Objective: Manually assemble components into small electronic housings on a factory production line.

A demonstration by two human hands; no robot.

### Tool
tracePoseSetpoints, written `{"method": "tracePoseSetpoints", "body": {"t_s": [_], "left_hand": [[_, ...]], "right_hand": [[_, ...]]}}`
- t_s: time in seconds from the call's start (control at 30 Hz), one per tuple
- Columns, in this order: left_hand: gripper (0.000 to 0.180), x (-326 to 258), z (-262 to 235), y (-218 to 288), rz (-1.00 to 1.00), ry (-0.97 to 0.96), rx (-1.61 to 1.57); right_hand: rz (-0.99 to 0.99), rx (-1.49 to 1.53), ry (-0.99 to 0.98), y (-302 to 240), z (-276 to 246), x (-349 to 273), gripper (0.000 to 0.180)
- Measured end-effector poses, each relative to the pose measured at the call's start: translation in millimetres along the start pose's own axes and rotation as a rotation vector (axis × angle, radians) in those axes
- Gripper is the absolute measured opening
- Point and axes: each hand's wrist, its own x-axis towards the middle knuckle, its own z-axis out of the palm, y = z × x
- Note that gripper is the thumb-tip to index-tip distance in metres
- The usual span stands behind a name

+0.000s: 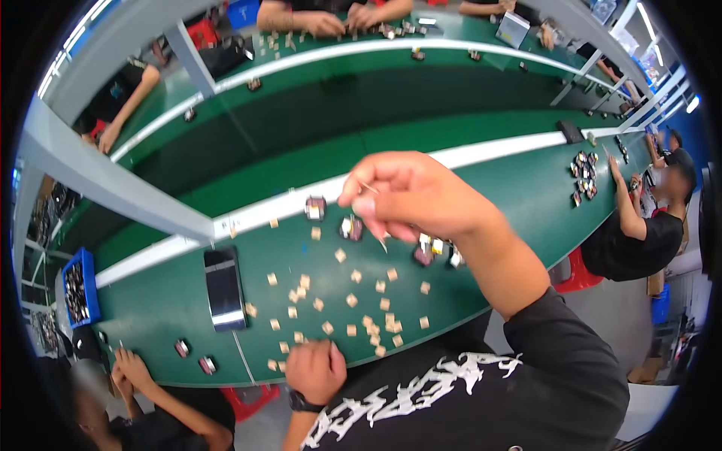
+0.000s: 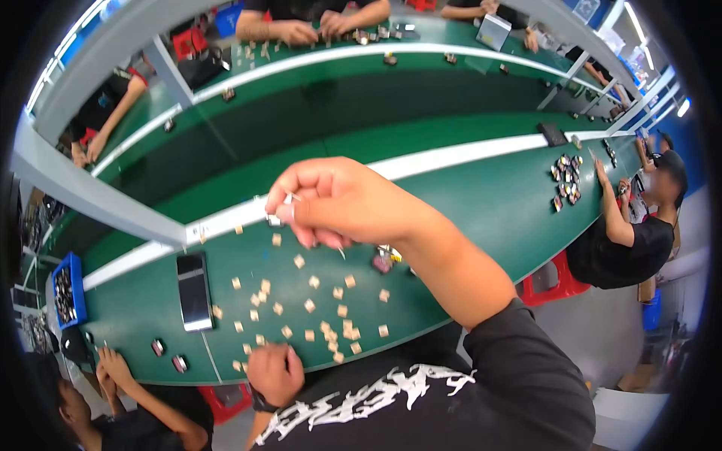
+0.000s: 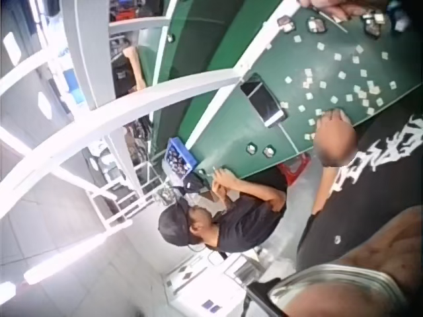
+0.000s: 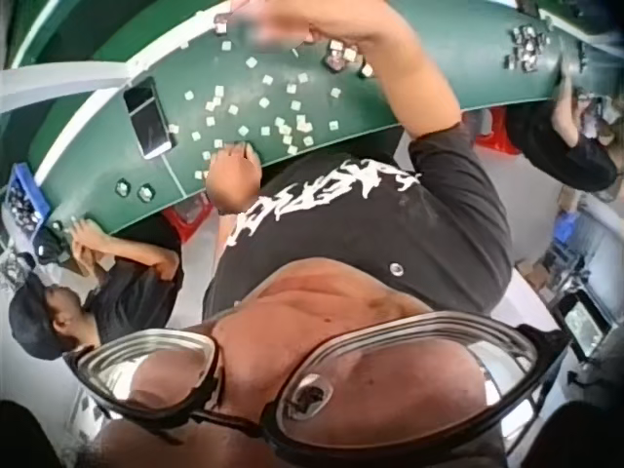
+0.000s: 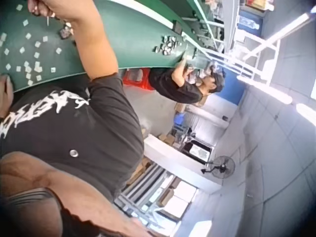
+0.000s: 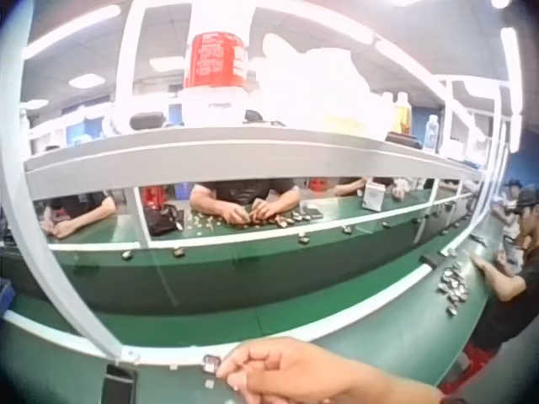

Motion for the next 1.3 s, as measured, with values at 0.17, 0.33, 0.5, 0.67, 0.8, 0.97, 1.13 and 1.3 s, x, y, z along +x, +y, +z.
{"method": "tracePoseSetpoints", "body": {"t_s": [0.17,0.33,0.5,0.67,0.8,0.97,1.13,1.3], "left_hand": [[0.013,40,-31,25,-0.314,0.113,-0.522],[0.021,82,-61,67,-0.276,0.018,-1.187],[0.023,90,-65,80,-0.115,-0.117,-1.173],[0.020,89,-58,87,-0.087,-0.124,-1.173],[0.018,88,-51,87,-0.083,-0.113,-1.209],[0.013,83,-44,88,-0.201,-0.051,-1.181],[0.010,77,-38,50,-0.046,-0.275,-0.437],[0.017,66,-27,15,-0.069,-0.382,0.140]], "right_hand": [[0.219,0.127,-0.111,-1,49,-66,0.023],[0.333,0.160,-0.097,-2,65,-92,0.022],[0.374,0.199,-0.140,-2,66,-111,0.022],[0.376,0.187,-0.166,4,59,-124,0.024],[0.387,0.185,-0.157,7,56,-128,0.024],[0.375,0.202,-0.098,22,48,-131,0.022],[0.329,0.325,0.251,73,34,-160,0.013],[0.306,0.777,0.513,136,51,-206,0.014]]}}
